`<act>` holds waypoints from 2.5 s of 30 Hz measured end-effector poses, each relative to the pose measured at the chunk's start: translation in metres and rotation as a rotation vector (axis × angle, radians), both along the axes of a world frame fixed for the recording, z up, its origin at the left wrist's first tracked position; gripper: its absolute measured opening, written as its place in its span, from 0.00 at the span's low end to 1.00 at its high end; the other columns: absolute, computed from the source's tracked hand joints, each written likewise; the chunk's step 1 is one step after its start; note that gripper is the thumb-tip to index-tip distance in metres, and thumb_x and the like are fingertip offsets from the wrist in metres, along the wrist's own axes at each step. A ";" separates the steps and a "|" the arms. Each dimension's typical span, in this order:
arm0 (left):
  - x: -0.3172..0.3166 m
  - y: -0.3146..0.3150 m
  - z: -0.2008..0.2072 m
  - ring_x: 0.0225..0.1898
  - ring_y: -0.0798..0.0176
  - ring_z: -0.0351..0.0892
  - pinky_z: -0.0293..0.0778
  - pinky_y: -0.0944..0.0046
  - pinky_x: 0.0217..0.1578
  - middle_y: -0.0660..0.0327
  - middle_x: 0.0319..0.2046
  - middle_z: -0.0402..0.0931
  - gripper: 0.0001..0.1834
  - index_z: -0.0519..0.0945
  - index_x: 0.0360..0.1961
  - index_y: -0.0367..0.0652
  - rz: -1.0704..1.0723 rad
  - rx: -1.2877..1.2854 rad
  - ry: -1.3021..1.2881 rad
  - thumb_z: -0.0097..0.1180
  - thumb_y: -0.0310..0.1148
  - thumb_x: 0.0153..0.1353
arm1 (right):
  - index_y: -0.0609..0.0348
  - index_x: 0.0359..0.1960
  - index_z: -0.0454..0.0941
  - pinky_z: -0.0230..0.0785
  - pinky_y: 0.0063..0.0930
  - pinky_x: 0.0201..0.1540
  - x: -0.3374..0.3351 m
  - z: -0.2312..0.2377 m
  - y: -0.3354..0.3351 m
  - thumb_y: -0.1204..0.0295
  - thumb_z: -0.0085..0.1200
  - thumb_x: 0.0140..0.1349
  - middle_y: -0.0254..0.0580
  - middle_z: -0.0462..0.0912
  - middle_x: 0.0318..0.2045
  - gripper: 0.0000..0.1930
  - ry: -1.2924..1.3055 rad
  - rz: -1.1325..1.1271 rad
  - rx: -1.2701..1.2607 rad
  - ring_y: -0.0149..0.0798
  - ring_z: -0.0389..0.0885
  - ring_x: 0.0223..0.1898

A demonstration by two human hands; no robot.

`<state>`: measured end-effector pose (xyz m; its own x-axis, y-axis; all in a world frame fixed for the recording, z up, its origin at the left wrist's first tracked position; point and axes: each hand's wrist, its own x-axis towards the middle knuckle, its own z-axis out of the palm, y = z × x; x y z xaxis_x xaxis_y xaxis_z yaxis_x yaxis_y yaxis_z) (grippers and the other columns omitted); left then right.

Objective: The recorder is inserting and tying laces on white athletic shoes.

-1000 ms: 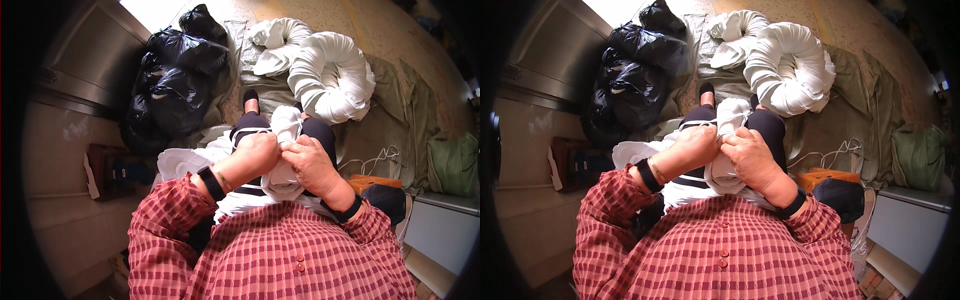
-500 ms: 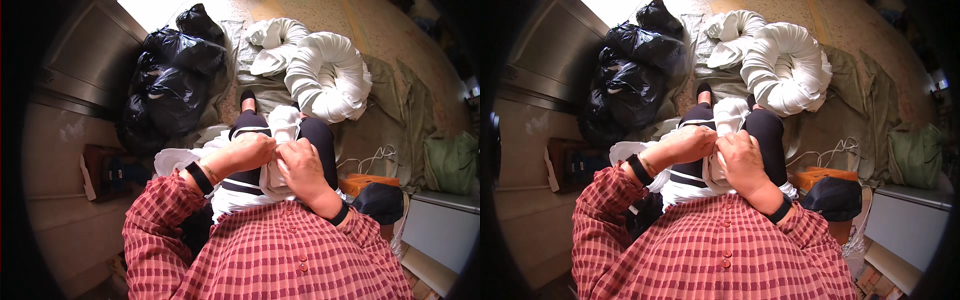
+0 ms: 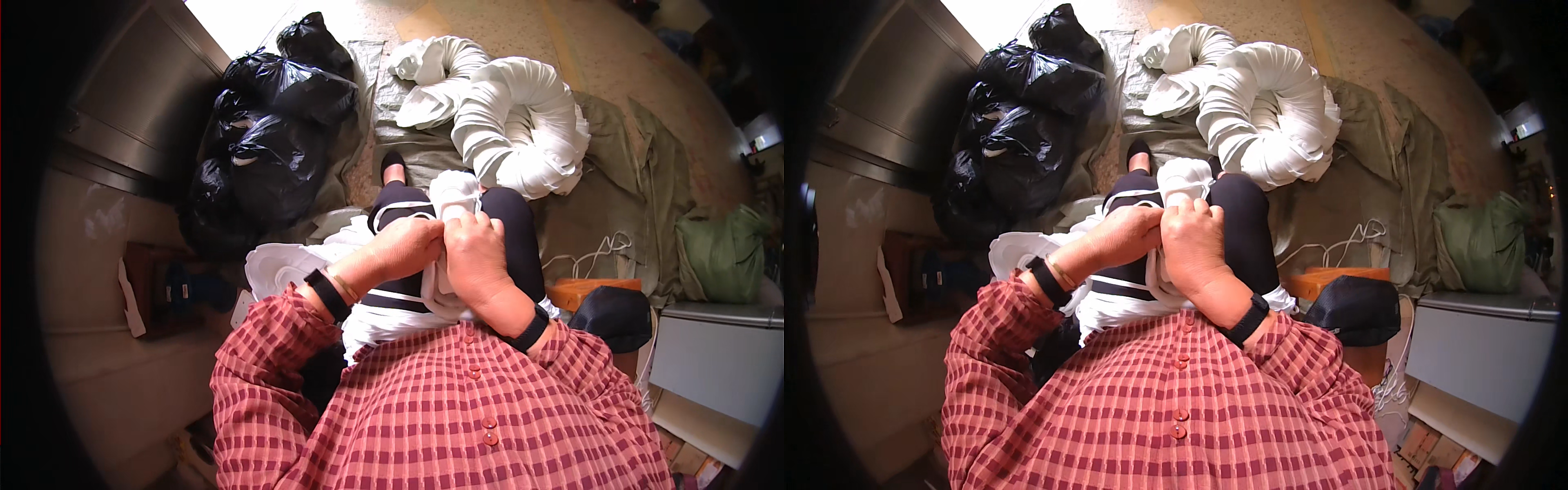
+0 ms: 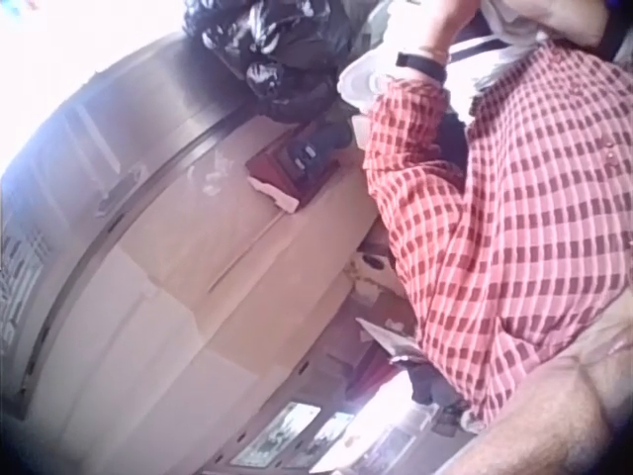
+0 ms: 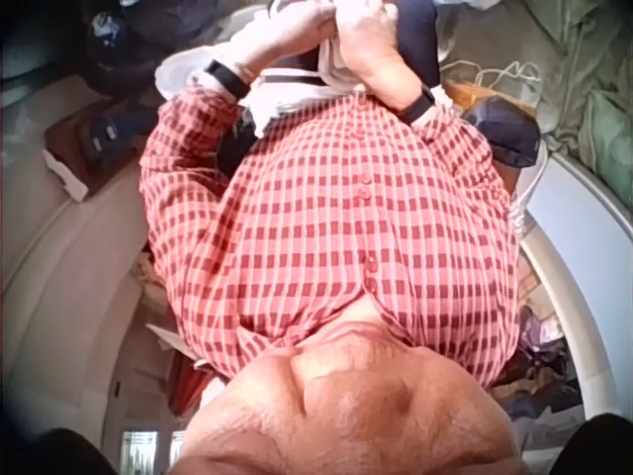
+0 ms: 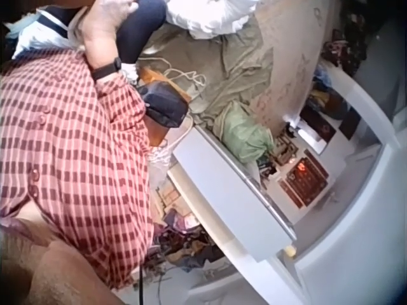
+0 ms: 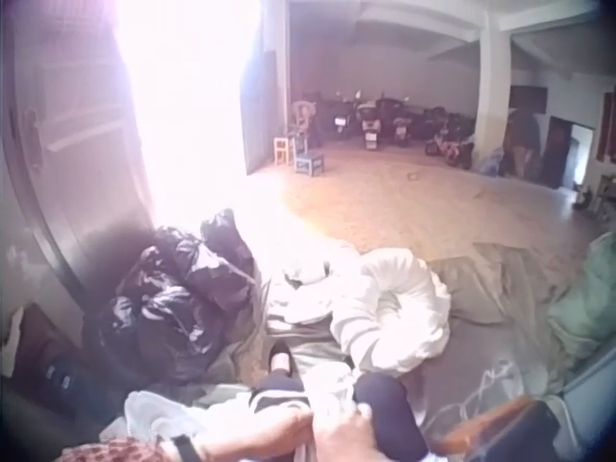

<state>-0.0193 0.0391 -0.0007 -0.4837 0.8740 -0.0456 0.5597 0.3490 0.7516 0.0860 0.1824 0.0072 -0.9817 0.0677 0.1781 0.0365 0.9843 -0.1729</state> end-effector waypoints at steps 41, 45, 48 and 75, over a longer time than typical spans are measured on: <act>0.029 0.025 0.025 0.34 0.75 0.82 0.76 0.76 0.36 0.64 0.34 0.86 0.06 0.84 0.44 0.38 0.703 0.797 -0.704 0.63 0.30 0.78 | 0.61 0.53 0.83 0.77 0.36 0.57 0.018 0.043 0.073 0.81 0.59 0.67 0.47 0.84 0.50 0.13 0.085 0.096 -0.786 0.43 0.84 0.48; 0.021 0.014 0.018 0.25 0.75 0.79 0.70 0.76 0.25 0.62 0.31 0.86 0.14 0.85 0.43 0.39 0.717 0.854 -0.885 0.61 0.41 0.79 | 0.58 0.56 0.84 0.66 0.47 0.70 0.029 0.036 0.053 0.74 0.62 0.64 0.44 0.82 0.59 0.18 0.078 0.472 -0.356 0.48 0.79 0.63; 0.021 0.007 0.013 0.24 0.74 0.79 0.70 0.74 0.24 0.62 0.30 0.85 0.16 0.86 0.44 0.38 0.696 0.860 -1.020 0.62 0.42 0.78 | 0.58 0.54 0.85 0.68 0.44 0.69 0.021 0.028 0.043 0.70 0.60 0.64 0.42 0.83 0.55 0.17 0.068 0.495 -0.255 0.45 0.80 0.60; 0.059 0.045 0.021 0.39 0.75 0.81 0.78 0.73 0.40 0.64 0.44 0.85 0.12 0.84 0.56 0.33 0.671 0.763 -0.548 0.65 0.22 0.74 | 0.63 0.53 0.86 0.69 0.15 0.29 0.018 0.025 0.043 0.69 0.60 0.80 0.24 0.83 0.31 0.11 -0.012 -0.251 -1.546 0.17 0.75 0.26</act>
<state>0.0397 0.0846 0.0207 -0.9401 0.3390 0.0364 -0.0332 -0.1973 0.9798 0.1043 0.2254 0.0320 -0.9185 0.3265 -0.2232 0.1744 -0.1723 -0.9695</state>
